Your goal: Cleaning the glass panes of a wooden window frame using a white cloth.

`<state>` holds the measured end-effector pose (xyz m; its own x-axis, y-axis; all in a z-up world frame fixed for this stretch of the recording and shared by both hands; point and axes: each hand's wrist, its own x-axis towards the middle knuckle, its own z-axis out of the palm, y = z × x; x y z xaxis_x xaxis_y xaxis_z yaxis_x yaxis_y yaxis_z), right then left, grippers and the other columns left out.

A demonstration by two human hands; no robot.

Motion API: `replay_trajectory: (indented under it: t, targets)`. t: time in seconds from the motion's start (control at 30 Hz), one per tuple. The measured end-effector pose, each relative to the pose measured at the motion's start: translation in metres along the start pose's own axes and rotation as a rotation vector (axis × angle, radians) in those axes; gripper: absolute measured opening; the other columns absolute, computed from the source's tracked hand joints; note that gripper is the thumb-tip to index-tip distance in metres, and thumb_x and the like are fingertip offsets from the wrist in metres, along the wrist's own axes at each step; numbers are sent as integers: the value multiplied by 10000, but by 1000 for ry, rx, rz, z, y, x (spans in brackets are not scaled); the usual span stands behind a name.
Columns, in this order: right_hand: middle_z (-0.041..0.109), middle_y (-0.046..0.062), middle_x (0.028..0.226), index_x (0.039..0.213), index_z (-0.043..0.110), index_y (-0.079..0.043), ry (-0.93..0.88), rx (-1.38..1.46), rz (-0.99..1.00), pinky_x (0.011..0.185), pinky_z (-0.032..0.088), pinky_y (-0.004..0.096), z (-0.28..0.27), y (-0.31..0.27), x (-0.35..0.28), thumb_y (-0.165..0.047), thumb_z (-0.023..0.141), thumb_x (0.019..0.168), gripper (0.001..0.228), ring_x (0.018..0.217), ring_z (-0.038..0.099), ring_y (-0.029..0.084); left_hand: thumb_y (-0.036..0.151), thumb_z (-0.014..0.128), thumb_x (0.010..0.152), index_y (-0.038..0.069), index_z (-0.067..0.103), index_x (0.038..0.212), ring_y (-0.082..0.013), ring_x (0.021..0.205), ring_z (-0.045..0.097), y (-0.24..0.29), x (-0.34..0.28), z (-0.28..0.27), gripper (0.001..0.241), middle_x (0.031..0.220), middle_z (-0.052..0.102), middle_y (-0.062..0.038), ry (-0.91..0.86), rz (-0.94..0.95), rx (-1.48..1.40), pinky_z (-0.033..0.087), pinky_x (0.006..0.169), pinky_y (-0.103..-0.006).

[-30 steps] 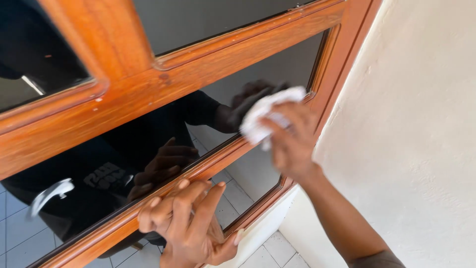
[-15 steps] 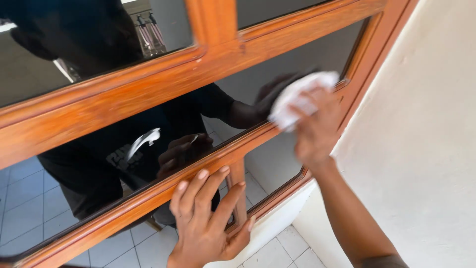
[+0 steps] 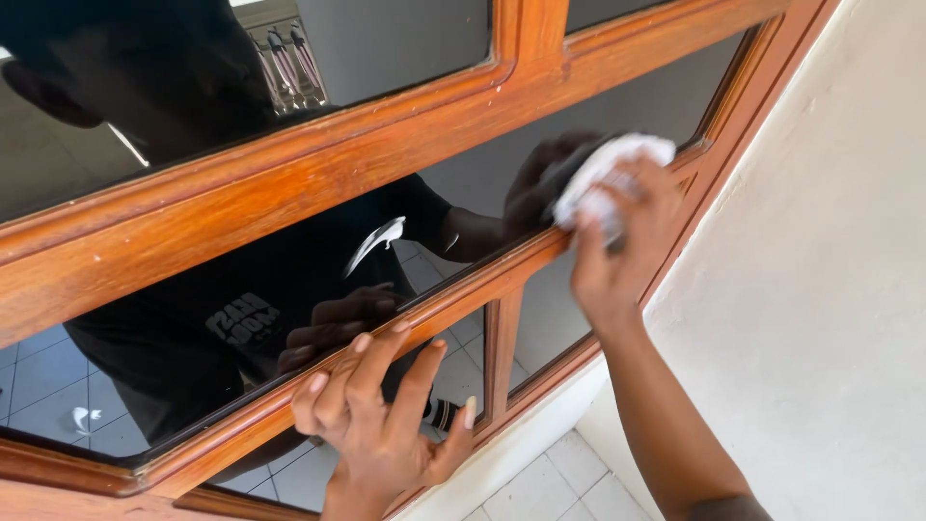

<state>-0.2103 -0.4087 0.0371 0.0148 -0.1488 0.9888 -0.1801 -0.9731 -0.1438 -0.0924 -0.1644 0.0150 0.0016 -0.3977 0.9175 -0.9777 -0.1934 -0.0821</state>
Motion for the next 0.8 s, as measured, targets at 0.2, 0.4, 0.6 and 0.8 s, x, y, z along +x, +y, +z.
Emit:
replay_trajectory:
  t: [0.2,0.4,0.6,0.8]
  targets:
    - [589,172,1323,1096,726,-63,44,61,4,1197,297,545,25,-107,18,-157,686,840,276,1370,441,383,554,481,951,141,780,1080,-255,1242,393,-6,-4,-1,525,1269,615,-82,12,9,-36,150,1107,-469]
    - [632,98,1253,1077,710,-101,-23,75,-8,1123,406,464,11,-76,-7,-109,713,836,242,1279,504,316,537,494,971,140,765,1059,-272,1250,398,-8,-6,-5,488,1253,608,-99,6,7,-70,156,1100,-476]
    - [636,118,1251,1101,670,-47,38,73,35,1068,415,415,18,-125,15,-39,674,849,253,1189,535,284,520,512,957,120,772,1077,-265,1255,389,-8,-3,-10,493,1265,613,-104,17,8,-63,161,1101,-468]
    - [670,99,1232,1053,713,-60,69,-32,57,1075,420,404,14,-93,9,-11,695,836,223,1265,552,293,452,564,930,116,757,1038,-266,1250,395,-9,-8,-13,401,1261,616,-96,-4,13,-88,172,1093,-479]
